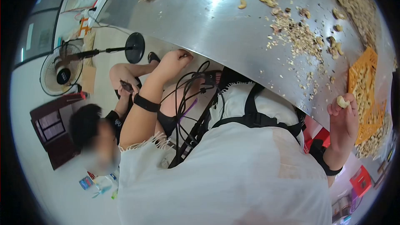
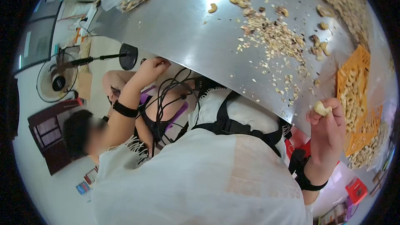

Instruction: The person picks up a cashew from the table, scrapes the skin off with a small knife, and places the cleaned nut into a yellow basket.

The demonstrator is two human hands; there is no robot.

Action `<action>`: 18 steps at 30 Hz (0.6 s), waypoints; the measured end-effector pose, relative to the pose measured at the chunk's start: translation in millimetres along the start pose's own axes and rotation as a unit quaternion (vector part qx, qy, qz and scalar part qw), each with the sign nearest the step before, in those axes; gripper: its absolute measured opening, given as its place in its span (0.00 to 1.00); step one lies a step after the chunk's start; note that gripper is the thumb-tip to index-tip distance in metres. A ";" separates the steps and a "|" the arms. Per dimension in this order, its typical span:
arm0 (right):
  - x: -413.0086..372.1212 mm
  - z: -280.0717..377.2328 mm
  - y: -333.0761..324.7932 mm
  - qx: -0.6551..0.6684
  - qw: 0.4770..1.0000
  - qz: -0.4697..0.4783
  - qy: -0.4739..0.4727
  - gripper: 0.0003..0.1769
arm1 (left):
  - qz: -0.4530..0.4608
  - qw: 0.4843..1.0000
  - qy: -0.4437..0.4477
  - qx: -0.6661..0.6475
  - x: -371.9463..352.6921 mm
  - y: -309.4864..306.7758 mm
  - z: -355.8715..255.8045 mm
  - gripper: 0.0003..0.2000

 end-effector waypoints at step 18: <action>22.2 27.0 12.9 -0.027 0.999 0.035 -0.020 0.12 | 0.023 0.987 0.123 -0.097 -46.8 -88.6 -181.9 0.10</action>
Point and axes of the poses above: each hand's wrist, its own x-axis towards the middle knuckle, its own y-axis out of the palm, z = x × y, the point moved 7 cm from there along x, towards the middle knuckle, and after that the axes turned 10 degrees about -z, right-handed, at the moved point
